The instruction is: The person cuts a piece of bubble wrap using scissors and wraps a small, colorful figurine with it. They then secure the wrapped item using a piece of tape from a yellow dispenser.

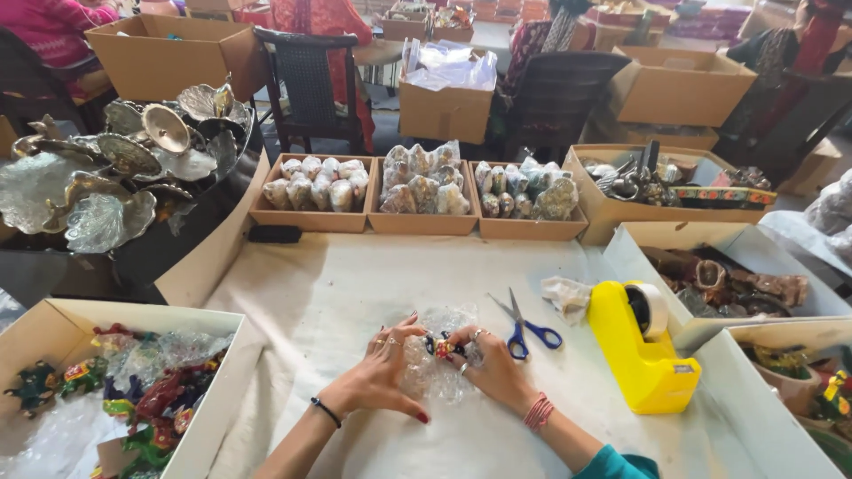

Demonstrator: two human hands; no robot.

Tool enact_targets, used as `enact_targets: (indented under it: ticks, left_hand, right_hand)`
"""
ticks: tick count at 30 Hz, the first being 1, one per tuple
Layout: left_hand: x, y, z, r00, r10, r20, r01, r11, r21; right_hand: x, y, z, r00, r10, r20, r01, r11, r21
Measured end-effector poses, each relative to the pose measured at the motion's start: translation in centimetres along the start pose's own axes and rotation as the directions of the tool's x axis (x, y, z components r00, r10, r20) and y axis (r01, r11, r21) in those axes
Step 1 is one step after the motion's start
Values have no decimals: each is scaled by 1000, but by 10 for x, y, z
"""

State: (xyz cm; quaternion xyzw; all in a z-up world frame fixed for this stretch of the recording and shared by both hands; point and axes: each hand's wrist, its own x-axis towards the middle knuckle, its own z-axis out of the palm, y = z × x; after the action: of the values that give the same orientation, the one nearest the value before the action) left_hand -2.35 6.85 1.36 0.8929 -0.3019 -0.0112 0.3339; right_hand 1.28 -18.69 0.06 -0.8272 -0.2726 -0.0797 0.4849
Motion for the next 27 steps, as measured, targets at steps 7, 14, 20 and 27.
enact_targets:
  ticks: [7,14,20,27]
  left_hand:
    - [-8,-6,17,978,104,-183,-90,993,79]
    - [-4,33,13,927,280,-249,-220,945,243]
    - [-1,25,31,886,396,-241,-274,867,416]
    - [11,26,26,837,419,-351,-243,860,449]
  right_hand:
    - [2,33,3,991,-115,-72,119,991,60]
    - [4,7,-8,999,10,-39,-6,994,113]
    - [3,12,-1,996,-84,-29,82,994,-73]
    - [0,31,-1,999,-25,-25,27,996,88]
